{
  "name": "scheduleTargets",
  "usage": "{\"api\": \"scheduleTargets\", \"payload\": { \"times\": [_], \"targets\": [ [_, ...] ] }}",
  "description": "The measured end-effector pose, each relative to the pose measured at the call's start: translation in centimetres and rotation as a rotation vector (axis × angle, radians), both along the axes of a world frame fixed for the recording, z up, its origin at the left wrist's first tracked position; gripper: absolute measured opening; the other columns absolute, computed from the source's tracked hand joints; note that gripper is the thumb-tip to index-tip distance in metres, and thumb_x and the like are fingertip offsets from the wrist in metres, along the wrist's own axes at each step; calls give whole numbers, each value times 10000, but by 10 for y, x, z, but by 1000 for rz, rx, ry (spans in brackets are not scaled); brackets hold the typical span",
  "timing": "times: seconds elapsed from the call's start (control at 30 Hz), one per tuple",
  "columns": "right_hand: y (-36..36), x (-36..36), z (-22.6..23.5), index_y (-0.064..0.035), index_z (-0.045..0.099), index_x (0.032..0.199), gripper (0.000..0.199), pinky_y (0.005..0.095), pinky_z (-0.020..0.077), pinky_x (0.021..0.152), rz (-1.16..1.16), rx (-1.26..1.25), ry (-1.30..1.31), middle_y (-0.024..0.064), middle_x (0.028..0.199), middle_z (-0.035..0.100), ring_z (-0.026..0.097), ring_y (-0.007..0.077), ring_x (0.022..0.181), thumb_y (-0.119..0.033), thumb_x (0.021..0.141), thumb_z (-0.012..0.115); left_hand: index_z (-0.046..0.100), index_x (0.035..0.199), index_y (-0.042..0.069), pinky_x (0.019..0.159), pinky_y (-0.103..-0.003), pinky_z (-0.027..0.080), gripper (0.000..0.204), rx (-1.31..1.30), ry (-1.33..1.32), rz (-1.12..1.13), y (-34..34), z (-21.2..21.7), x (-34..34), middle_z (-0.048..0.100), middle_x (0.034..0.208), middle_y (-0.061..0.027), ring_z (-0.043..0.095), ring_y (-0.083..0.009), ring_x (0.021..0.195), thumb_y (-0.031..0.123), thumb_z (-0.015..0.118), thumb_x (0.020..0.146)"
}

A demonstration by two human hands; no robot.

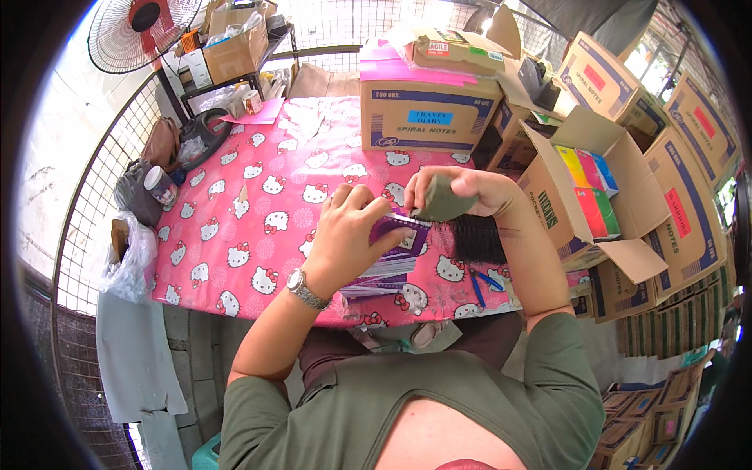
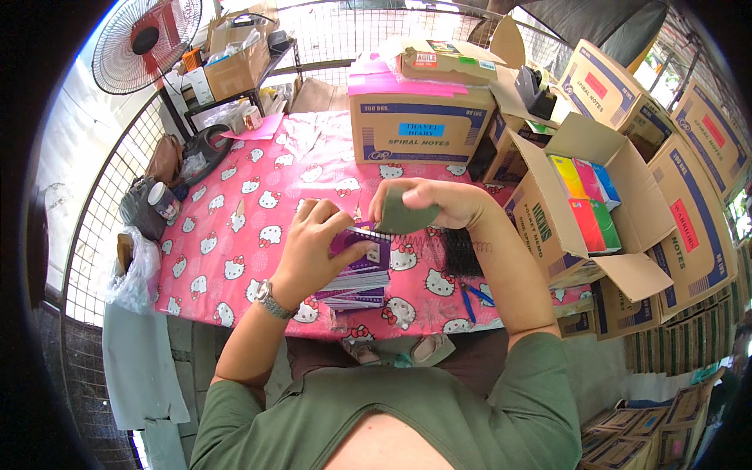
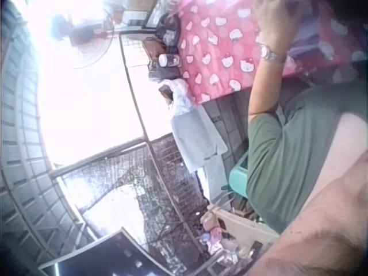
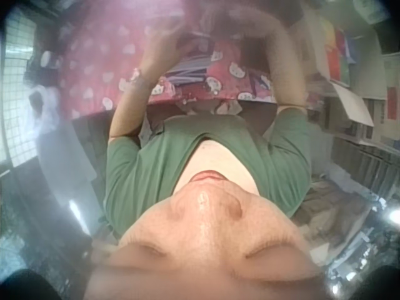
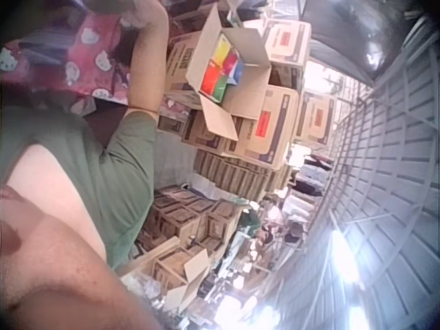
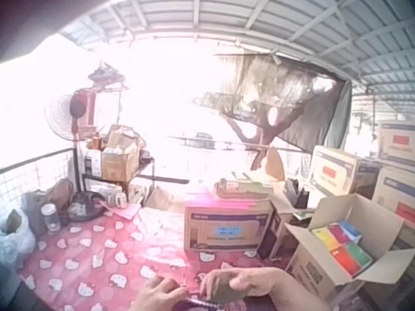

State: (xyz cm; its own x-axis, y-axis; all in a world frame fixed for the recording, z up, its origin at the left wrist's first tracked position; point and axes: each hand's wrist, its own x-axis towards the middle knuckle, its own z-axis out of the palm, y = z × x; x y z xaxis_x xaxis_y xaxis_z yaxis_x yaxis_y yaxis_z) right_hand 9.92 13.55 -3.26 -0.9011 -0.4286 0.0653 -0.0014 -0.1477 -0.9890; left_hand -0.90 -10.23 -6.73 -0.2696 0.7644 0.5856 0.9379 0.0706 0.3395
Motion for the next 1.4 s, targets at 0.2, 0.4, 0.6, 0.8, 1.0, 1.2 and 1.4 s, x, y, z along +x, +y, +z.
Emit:
{"api": "scheduleTargets", "payload": {
  "times": [0.2,0.4,0.6,0.8,1.0,1.2,1.4],
  "targets": [
    [-6,-3,-9,5,570,1172,571,341,421,1012,-57,96,-75,139,1190,569,556,222,1155,-476,869,633,658,954,88,863,-467,461,370,3,-38,12,2,0,3,572,932,-83,548,-314,997,382,799,778],
    [-15,-6,-9,-10,580,1141,528,333,374,1033,-104,140,-40,99,1162,561,529,188,1129,-467,882,639,657,981,80,885,-472,463,397,4,-44,24,3,0,6,581,947,-96,550,-327,1005,385,799,769],
    [-12,-9,-5,-8,605,1086,553,347,371,1003,-50,186,71,85,1122,548,507,207,1115,-516,872,647,638,970,39,889,-461,479,341,-15,-82,20,0,4,5,597,984,-124,550,-343,1020,265,769,750],
    [-6,-18,-5,-15,593,1109,586,339,419,939,-90,88,-45,91,1142,547,525,191,1092,-528,835,657,625,969,20,911,-455,480,277,-15,-155,-26,-3,3,-4,587,980,-144,545,-356,1026,174,738,768],
    [-11,-23,-13,-13,597,1093,644,322,413,945,-29,36,4,114,1150,548,532,205,1087,-590,811,648,633,981,24,853,-451,475,260,39,-160,-52,-4,-1,-6,592,951,-138,543,-348,969,139,742,775],
    [-11,-27,-9,-9,605,1100,581,334,407,976,-42,128,-52,84,1136,560,539,193,1092,-521,830,652,642,987,35,850,-453,475,259,9,-172,-55,-2,2,-5,596,949,-131,544,-345,985,153,759,789],
    [-4,-20,-17,-13,606,1100,585,350,468,967,-213,-156,58,135,1222,548,571,207,1125,-540,851,655,652,1035,42,930,-442,470,319,72,-180,-17,2,-5,-1,589,1048,-142,531,-353,1073,144,790,766]
  ]
}}
